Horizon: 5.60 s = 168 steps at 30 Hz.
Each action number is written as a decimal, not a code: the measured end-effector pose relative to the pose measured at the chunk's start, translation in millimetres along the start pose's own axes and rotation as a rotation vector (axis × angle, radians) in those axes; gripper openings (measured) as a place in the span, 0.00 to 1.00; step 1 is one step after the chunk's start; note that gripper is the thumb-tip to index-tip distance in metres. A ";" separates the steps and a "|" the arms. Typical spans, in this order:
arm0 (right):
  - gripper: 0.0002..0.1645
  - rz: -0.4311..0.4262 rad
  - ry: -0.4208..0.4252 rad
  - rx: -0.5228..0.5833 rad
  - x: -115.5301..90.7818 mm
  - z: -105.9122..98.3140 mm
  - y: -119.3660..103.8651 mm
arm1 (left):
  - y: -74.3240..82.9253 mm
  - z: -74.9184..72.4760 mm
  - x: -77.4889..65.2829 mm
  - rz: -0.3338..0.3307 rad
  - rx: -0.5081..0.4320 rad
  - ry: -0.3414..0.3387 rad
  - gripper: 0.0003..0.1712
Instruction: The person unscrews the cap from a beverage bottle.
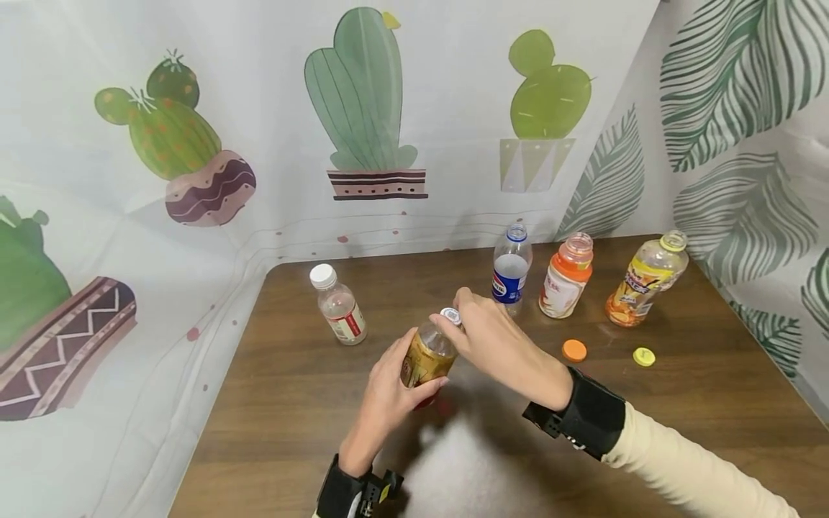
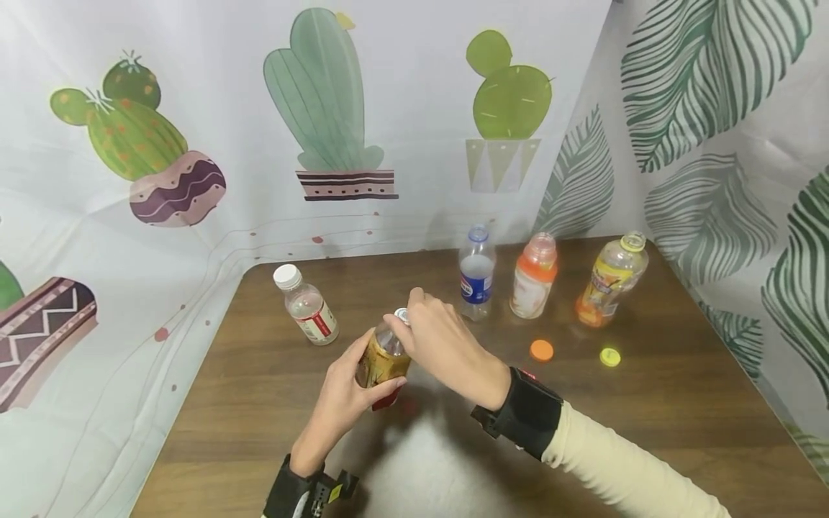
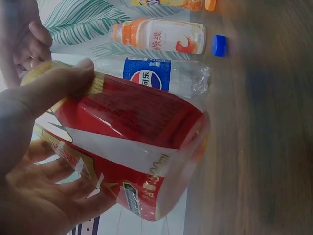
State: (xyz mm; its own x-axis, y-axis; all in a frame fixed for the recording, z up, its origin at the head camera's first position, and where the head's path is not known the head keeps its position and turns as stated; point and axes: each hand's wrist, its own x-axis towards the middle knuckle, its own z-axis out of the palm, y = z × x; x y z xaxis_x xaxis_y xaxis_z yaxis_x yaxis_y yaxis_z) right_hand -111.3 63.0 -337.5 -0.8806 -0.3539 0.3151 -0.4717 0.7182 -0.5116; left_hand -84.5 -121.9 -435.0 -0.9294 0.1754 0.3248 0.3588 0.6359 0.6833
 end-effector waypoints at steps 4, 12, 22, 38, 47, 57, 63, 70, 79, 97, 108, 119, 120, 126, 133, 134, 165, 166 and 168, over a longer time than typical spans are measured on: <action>0.16 -0.044 0.003 0.010 -1.9 5.2 5.9 | -0.2 0.3 -1.1 -0.013 0.000 -0.003 0.47; 0.14 -0.315 0.091 -0.050 -2.7 8.5 15.1 | 0.7 -5.7 -0.5 -0.019 -0.110 -0.037 0.47; 0.13 -0.468 0.061 -0.020 -2.3 3.7 19.1 | -2.5 -17.4 -1.5 -0.049 -0.266 -0.200 0.46; 0.10 -0.476 -0.114 -0.050 -7.8 -9.3 25.4 | -8.0 -16.0 -2.4 0.009 -0.390 -0.376 0.41; 0.23 -0.300 0.019 -0.166 -3.1 -24.9 13.7 | -1.0 -3.4 -0.5 -0.106 -0.318 -0.180 0.44; 0.29 -0.127 0.138 -0.419 -5.6 -4.3 -0.4 | 0.4 1.1 2.7 -0.014 -0.075 -0.026 0.47; 0.32 -0.081 0.180 -0.426 -2.4 7.3 3.7 | 1.4 2.7 2.9 0.061 0.046 0.028 0.47; 0.26 -0.110 0.279 -0.307 7.0 13.7 12.9 | 5.7 -1.1 3.6 0.064 0.026 0.032 0.48; 0.23 -0.422 0.361 -0.243 7.4 8.9 20.3 | 3.8 -14.2 -0.7 0.014 -0.188 -0.179 0.47; 0.23 -0.768 0.186 -0.115 6.3 -11.4 18.3 | -1.8 -31.5 -4.6 0.110 -0.452 -0.512 0.40; 0.35 -0.420 0.136 -0.391 -0.4 -35.7 4.6 | -1.5 -9.3 -4.7 -0.011 -0.331 -0.230 0.44; 0.30 -0.122 0.033 -0.406 -4.0 -29.7 -22.0 | 2.2 -7.5 -3.9 -0.035 -0.192 -0.115 0.47; 0.29 -0.110 0.025 -0.400 -3.5 -27.3 -21.9 | 1.9 -7.1 -4.2 -0.040 -0.187 -0.118 0.47; 0.24 -0.129 -0.004 -0.334 1.8 -18.3 -20.1 | -0.5 -7.9 -4.1 -0.027 -0.187 -0.081 0.47; 0.20 -0.246 -0.017 -0.275 7.5 -20.6 -14.3 | -2.2 -12.8 -0.7 -0.036 -0.227 -0.102 0.46; 0.20 -0.266 -0.024 -0.272 7.9 -22.3 -13.8 | -1.7 -13.9 -0.6 -0.048 -0.241 -0.112 0.46; 0.11 -0.229 0.066 0.091 5.8 -64.5 -11.0 | 0.5 -17.6 -3.6 -0.014 -0.337 -0.209 0.45; 0.06 -0.221 0.094 0.141 6.1 -65.4 -10.6 | 1.1 -17.9 -3.7 -0.017 -0.337 -0.210 0.45; 0.05 -0.188 0.110 0.191 5.7 -66.4 -9.9 | 2.4 -18.7 -3.8 -0.021 -0.340 -0.214 0.45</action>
State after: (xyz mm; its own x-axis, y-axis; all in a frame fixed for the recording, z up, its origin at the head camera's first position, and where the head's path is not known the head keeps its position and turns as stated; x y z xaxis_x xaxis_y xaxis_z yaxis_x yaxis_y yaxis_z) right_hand -108.5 93.6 -277.5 -0.7719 -0.3956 0.4977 -0.6350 0.5168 -0.5742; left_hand -78.5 -135.1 -422.4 -0.9210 0.3405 0.1891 0.3141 0.3621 0.8776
